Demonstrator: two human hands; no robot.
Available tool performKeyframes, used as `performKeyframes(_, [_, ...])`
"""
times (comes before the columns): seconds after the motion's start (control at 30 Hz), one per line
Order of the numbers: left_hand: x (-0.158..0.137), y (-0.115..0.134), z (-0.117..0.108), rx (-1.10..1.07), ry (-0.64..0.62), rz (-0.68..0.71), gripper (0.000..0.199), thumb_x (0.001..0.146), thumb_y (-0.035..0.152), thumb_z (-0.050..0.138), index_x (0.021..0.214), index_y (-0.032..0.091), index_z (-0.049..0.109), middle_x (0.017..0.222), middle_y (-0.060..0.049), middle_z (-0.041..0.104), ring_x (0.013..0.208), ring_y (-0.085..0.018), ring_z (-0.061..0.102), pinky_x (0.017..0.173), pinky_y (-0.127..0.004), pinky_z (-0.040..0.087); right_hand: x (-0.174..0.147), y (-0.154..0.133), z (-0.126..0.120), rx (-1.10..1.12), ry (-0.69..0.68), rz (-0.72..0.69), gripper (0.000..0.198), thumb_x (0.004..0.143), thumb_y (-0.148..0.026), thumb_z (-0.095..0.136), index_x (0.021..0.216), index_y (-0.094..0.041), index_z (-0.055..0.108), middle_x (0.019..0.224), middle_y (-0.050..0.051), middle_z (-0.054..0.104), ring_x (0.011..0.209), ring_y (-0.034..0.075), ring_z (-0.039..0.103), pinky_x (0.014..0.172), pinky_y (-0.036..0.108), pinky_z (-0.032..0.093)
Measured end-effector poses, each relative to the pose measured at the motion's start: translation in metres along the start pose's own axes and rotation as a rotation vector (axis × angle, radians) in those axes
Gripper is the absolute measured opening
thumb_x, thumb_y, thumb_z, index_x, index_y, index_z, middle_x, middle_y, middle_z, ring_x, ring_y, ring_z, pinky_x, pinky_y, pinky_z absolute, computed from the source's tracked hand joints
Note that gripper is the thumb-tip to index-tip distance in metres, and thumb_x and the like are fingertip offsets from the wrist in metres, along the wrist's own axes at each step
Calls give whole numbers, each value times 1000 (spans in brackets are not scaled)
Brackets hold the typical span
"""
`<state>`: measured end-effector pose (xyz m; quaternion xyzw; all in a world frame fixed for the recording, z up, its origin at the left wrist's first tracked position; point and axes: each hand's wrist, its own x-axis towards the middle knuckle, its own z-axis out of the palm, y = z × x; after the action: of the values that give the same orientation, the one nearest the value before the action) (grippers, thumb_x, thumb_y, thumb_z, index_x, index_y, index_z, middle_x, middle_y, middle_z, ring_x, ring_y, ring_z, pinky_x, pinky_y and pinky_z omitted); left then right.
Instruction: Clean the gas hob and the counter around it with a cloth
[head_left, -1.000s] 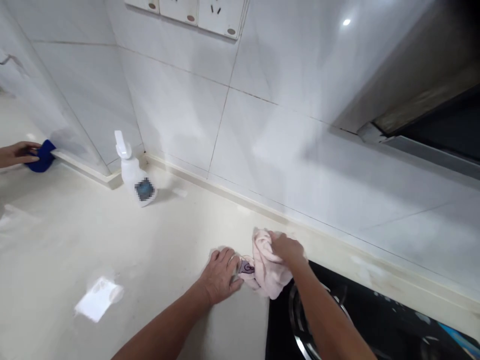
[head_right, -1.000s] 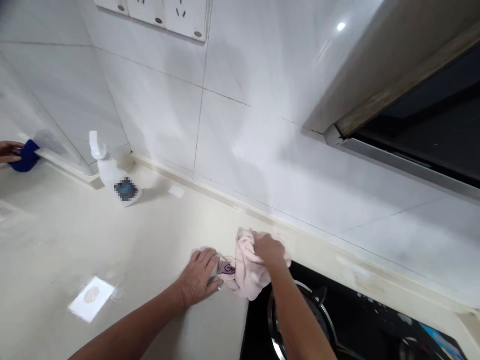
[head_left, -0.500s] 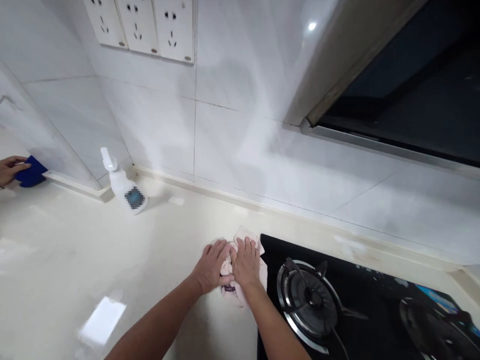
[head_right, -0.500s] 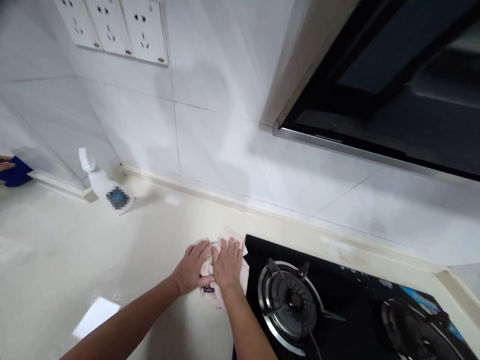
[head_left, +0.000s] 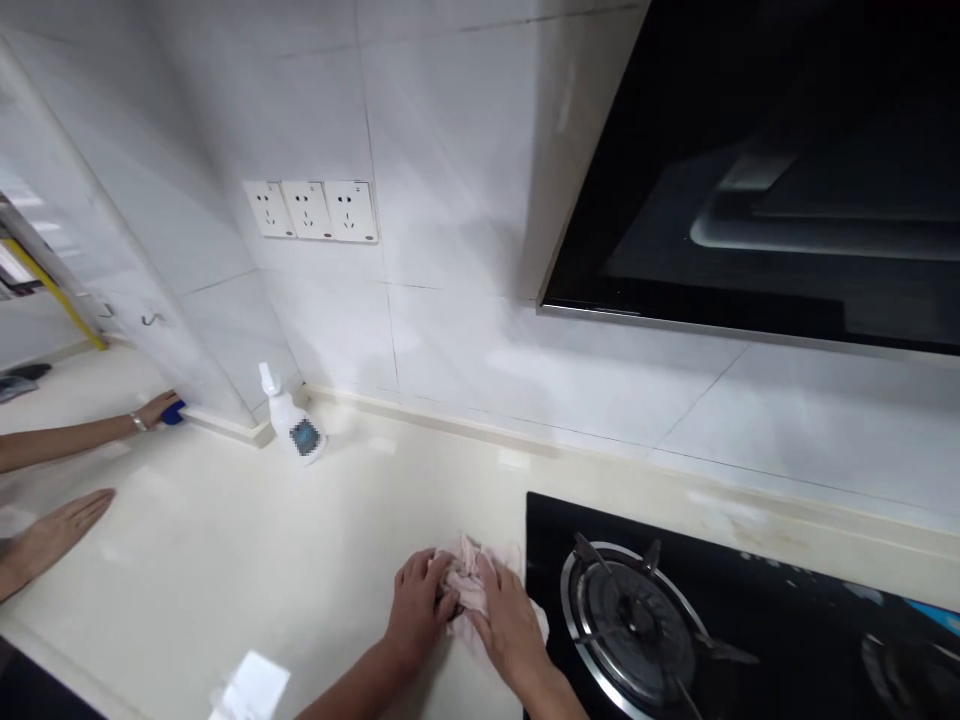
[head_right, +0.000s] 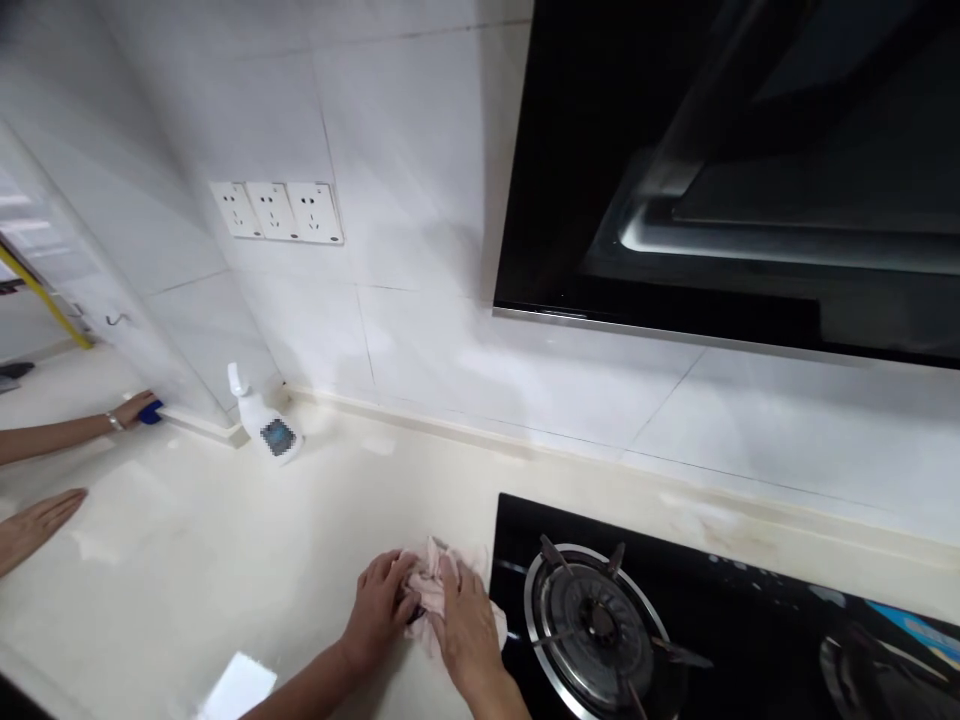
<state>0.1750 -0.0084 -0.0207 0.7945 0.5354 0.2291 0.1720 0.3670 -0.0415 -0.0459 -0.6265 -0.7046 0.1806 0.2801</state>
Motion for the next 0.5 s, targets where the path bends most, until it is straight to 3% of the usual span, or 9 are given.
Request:
performKeyframes(0.07, [-21, -2, 1, -51, 63, -13, 52, 89, 34, 55, 139, 28, 43, 134, -10, 56, 126, -28, 51, 103, -51, 45, 1, -11, -3, 170, -10, 43, 65, 85, -35, 53, 148, -29, 37, 144, 8, 51, 133, 29, 48, 110, 47, 39])
performKeyframes(0.17, [-38, 4, -4, -125, 205, 28, 57, 93, 38, 49, 146, 29, 31, 142, -12, 49, 134, -29, 45, 104, -52, 45, 15, -31, -18, 467, -60, 231, 62, 88, -48, 52, 145, -25, 41, 133, 8, 61, 121, 26, 59, 103, 42, 46])
performKeyframes(0.3, [-21, 21, -28, -204, 268, 86, 56, 96, 36, 46, 148, 29, 27, 146, -14, 42, 137, -29, 41, 106, -53, 44, 43, -45, -35, 719, -36, 346, 62, 93, -64, 33, 135, -24, 53, 127, 8, 65, 119, 24, 60, 100, 39, 47])
performKeyframes(0.4, [0, 17, -44, -170, 230, 120, 46, 93, 37, 51, 137, 29, 44, 142, -14, 46, 135, -32, 43, 103, -56, 45, 51, -31, -40, 443, 141, 334, 65, 91, -68, 29, 125, -22, 61, 127, 12, 63, 125, 28, 54, 107, 46, 41])
performKeyframes(0.5, [12, 3, -51, -96, 256, 68, 39, 91, 36, 52, 129, 27, 53, 139, -14, 48, 130, -35, 47, 97, -58, 48, 32, -4, -37, 41, 317, 291, 64, 93, -61, 31, 127, -17, 60, 131, 18, 58, 128, 32, 48, 111, 50, 36])
